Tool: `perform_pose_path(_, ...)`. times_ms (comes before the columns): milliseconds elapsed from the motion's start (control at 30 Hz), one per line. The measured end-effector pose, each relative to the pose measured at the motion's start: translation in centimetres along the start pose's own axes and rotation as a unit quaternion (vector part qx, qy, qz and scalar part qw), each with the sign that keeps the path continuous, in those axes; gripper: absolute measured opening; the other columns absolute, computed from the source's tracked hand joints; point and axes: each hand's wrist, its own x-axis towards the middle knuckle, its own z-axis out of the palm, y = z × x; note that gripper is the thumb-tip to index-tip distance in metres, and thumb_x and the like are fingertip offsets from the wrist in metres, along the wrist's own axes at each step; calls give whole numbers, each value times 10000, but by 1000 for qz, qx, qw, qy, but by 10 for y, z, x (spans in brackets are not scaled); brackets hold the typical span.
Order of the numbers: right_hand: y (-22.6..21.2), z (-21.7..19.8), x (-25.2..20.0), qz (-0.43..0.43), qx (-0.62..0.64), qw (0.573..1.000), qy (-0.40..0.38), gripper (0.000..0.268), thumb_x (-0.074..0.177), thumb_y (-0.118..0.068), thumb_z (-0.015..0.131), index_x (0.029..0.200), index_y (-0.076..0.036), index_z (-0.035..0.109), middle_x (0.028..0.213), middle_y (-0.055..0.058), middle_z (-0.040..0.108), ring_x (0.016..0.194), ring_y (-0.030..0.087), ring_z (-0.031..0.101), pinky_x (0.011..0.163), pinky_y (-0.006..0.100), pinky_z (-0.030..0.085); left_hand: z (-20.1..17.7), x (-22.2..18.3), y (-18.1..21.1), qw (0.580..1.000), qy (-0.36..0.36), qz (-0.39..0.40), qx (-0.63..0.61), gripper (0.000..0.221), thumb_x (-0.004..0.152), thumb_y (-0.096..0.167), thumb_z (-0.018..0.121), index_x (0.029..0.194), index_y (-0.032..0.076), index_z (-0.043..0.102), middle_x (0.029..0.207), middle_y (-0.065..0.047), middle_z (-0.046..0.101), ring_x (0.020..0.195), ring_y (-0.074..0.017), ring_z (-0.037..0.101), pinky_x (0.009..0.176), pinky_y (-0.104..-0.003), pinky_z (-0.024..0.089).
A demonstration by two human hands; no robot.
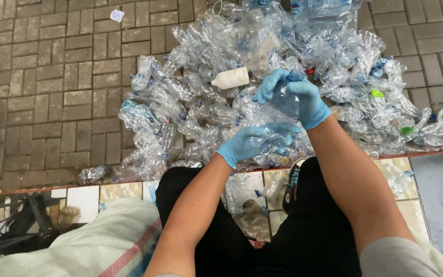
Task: Sort and bag empty plastic bottles from a pile on the floor.
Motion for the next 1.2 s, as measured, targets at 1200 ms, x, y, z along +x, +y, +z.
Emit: perform_pose_path(1200,9,19,13,90,-146,951,257,248,827,-135,650,910,99,653,704,240,657,649,312,731,580,379,602,-12,1,-12,862,241,30,444,647,758,191,930,1319,43,643,1259,-121,703,1197,-231,625,1091,-407,489)
